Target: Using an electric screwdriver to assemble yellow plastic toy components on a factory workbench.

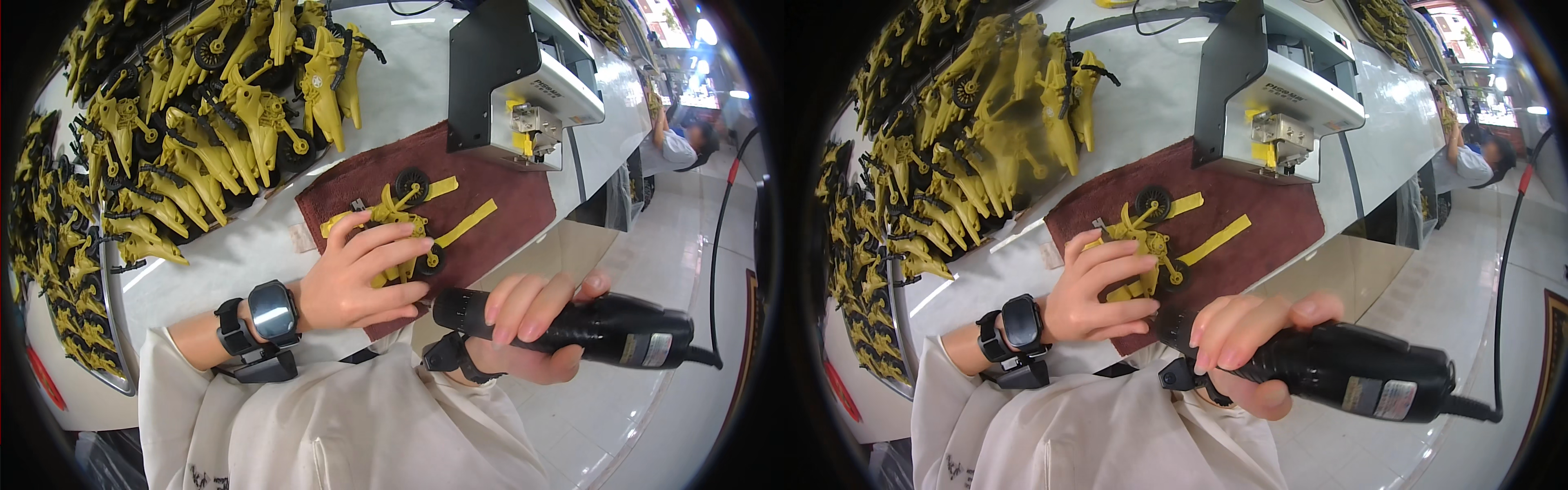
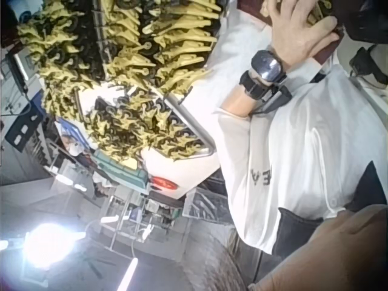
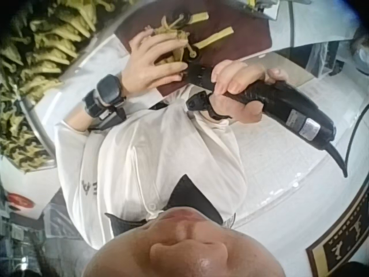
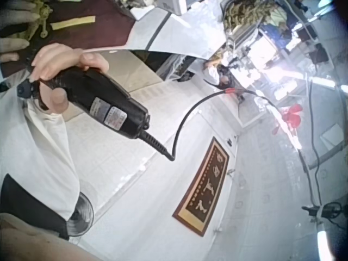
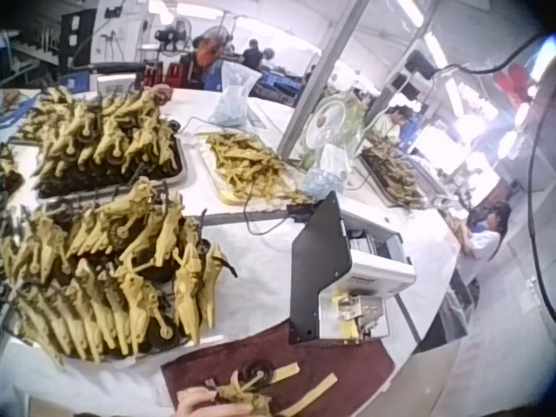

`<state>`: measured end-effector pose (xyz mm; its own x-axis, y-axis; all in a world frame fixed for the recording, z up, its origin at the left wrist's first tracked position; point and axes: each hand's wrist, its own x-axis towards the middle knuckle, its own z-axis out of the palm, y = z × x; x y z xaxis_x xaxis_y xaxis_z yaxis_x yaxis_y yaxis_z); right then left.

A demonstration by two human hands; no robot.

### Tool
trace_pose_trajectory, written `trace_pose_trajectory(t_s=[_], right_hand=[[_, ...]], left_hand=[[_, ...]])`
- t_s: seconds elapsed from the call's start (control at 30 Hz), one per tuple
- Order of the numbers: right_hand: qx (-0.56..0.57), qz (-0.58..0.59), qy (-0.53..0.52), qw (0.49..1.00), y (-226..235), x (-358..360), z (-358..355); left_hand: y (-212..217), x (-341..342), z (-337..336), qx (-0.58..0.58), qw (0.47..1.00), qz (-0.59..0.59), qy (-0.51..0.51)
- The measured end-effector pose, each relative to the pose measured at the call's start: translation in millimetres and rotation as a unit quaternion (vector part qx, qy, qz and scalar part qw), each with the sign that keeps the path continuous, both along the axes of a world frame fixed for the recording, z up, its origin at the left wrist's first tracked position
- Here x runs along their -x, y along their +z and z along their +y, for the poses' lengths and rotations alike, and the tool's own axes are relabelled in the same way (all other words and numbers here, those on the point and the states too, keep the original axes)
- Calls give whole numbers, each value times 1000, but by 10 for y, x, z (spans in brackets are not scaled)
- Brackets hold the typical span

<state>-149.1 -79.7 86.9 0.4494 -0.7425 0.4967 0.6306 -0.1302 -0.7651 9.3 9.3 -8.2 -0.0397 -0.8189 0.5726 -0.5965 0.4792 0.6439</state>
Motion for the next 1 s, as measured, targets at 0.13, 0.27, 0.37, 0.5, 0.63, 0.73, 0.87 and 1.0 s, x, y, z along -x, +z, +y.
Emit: trace_pose_trajectory(t_s=[0.13,0.27,0.37,0.5,0.63,0.73,0.87,1.0], right_hand=[[72,43,-135,987,-17,48,-11],[119,65,-135,981,-28,44,-80],[147,80,-148,975,-38,25,-80],[118,92,-136,979,-150,8,-87],[67,91,-123,986,-201,-82,-98],[45,85,-86,992,-178,-90,-104],[123,103,-27,987,-223,-59,-175],[199,111,53,972,-217,-102,-304]], left_hand=[[90,4,-31,-92,995,-31,4],[55,43,-44,-164,977,-134,-6],[46,54,-50,-161,977,-137,-2],[47,65,-57,-158,978,-134,3],[30,63,-75,-154,976,-151,6],[37,61,-72,-165,977,-137,5],[52,65,-78,-163,977,-135,5],[44,47,-79,-167,976,-139,12]])
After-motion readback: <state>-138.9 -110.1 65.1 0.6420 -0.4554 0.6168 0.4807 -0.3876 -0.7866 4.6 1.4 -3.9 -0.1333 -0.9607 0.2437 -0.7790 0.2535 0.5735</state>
